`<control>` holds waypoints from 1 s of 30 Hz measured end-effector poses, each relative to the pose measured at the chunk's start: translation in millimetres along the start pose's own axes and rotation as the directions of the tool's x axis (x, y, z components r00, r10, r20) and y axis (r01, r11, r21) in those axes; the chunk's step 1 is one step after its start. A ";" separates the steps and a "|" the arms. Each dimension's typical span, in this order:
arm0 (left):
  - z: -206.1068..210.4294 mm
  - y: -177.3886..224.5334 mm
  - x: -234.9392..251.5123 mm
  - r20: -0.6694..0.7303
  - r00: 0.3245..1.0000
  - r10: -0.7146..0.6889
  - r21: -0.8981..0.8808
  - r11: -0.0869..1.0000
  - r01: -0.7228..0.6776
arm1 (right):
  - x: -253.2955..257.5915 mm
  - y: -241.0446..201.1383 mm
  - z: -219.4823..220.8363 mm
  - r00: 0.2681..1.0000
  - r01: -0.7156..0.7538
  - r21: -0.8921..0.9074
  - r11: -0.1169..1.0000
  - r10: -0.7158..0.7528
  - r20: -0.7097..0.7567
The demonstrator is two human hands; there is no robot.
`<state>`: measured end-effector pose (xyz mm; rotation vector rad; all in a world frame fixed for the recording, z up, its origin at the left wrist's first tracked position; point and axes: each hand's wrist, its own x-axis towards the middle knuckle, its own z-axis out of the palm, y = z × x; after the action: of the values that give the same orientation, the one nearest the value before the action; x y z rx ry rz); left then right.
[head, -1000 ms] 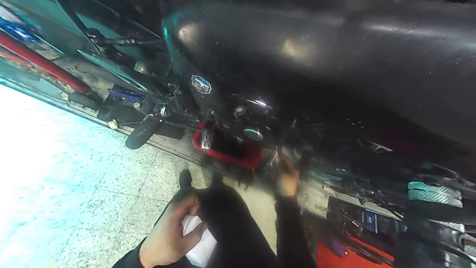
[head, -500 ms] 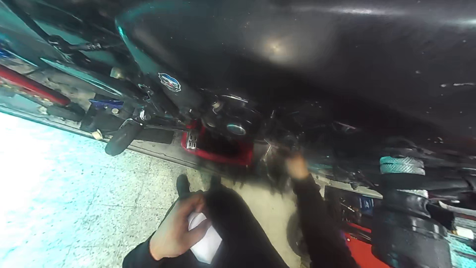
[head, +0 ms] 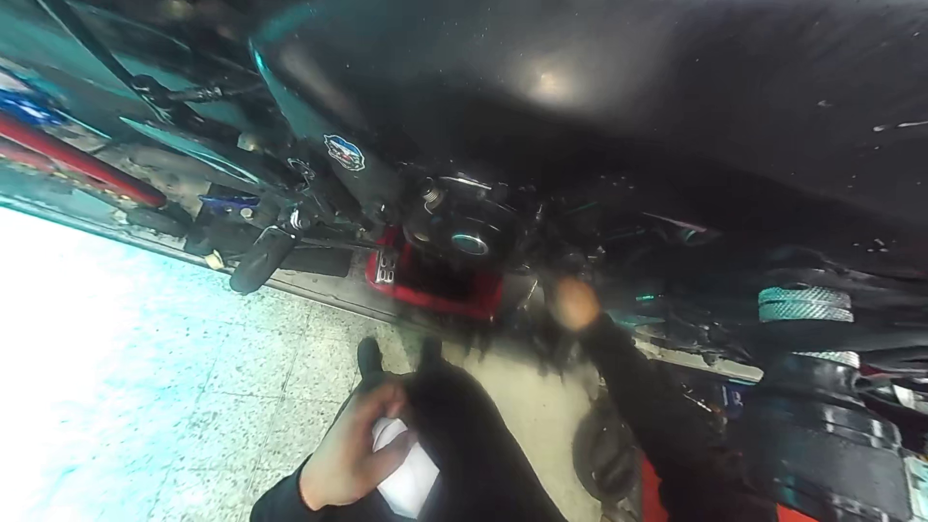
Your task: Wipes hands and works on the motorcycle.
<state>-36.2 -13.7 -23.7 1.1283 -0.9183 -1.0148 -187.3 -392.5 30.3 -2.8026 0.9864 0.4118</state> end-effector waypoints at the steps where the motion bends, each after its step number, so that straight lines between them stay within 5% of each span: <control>1: 0.0 0.2 -0.7 0.004 1.000 0.000 -0.001 1.000 0.000 | -0.7 -0.4 -1.0 1.000 0.000 -0.005 1.000 0.000 0.011; 4: -0.5 2.7 -2.4 0.015 1.000 0.001 -0.013 1.000 -0.001 | -3.4 -1.1 -0.3 1.000 0.010 -0.026 1.000 -0.010 -0.012; 9: -2.8 3.8 -10.3 -0.012 1.000 -0.002 -0.015 1.000 0.002 | -11.1 -0.2 15.9 0.950 0.153 -0.032 0.988 -0.155 -0.273; 14: -6.2 4.3 -21.5 -0.072 0.997 -0.014 0.052 0.998 0.018 | -24.3 0.8 23.0 0.939 -0.017 0.197 0.980 0.083 -0.334; 16: -6.2 2.7 -24.7 -0.104 0.994 -0.016 0.036 0.999 0.020 | -31.0 -10.5 24.6 0.899 -0.089 0.493 0.865 0.283 -0.334; 18: -5.2 1.5 -26.6 -0.118 0.993 -0.019 0.012 1.000 0.021 | -31.1 -33.8 30.1 0.853 -0.072 0.828 0.556 0.464 -0.238; 20: -3.3 1.2 -27.7 -0.109 0.994 -0.022 -0.003 1.000 0.022 | -25.6 -59.9 37.3 0.809 -0.035 0.975 0.219 0.579 -0.100; 22: -3.3 1.6 -27.1 -0.090 0.996 -0.024 -0.005 1.000 0.024 | -14.6 -77.5 43.0 0.777 -0.033 0.999 0.025 0.630 0.010; 30: -8.1 -3.2 -36.4 -0.046 0.999 -0.026 -0.051 0.998 0.024 | 5.7 -94.4 49.7 0.684 -0.085 0.996 -0.019 0.726 0.073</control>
<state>-39.4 22.8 -30.9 1.1186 -0.8387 -1.0225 -133.8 -311.7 -14.7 -1.1900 1.4598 -0.7941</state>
